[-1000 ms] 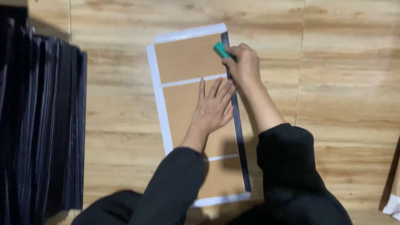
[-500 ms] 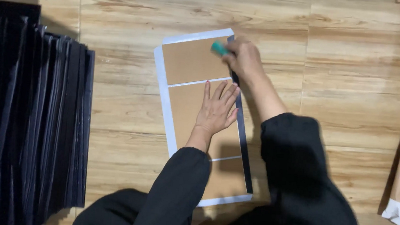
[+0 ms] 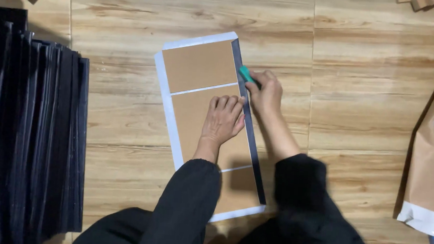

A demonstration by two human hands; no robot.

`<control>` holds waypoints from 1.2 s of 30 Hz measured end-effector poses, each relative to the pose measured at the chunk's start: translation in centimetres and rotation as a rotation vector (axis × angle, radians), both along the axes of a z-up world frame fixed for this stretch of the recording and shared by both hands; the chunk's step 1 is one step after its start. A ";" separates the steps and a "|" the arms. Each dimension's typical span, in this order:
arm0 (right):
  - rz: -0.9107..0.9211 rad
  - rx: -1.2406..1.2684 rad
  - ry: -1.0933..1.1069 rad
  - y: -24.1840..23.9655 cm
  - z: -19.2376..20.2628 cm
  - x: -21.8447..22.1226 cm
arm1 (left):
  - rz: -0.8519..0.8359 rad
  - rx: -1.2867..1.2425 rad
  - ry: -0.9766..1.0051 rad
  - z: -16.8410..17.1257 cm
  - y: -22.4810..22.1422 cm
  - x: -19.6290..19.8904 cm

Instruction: Applying adhesive to the edges of cardboard panels using a small tool to prepare them for folder assembly.

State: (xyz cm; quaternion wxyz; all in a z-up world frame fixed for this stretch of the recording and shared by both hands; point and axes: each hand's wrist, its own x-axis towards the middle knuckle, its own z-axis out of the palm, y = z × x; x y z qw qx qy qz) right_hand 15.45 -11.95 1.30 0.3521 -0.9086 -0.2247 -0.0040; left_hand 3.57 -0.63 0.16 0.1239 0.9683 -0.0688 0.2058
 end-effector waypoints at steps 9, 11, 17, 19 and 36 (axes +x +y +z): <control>0.135 -0.070 -0.075 -0.9 3.0 -3.3 | 0.021 -0.009 0.002 -0.2 0.1 0.1; 0.169 -0.060 -0.001 -1.5 1.8 -3.2 | 0.055 -0.041 0.015 1.4 0.3 0.0; 0.140 -0.009 -0.030 -2.6 2.4 -8.3 | 0.168 -0.103 0.052 1.3 0.1 -0.2; 0.181 -0.058 -0.017 -2.8 3.5 -9.5 | 0.180 -0.126 0.042 1.6 0.0 0.2; -0.006 0.153 -0.148 -0.3 3.3 -1.4 | 0.092 -0.342 0.046 1.7 0.5 0.0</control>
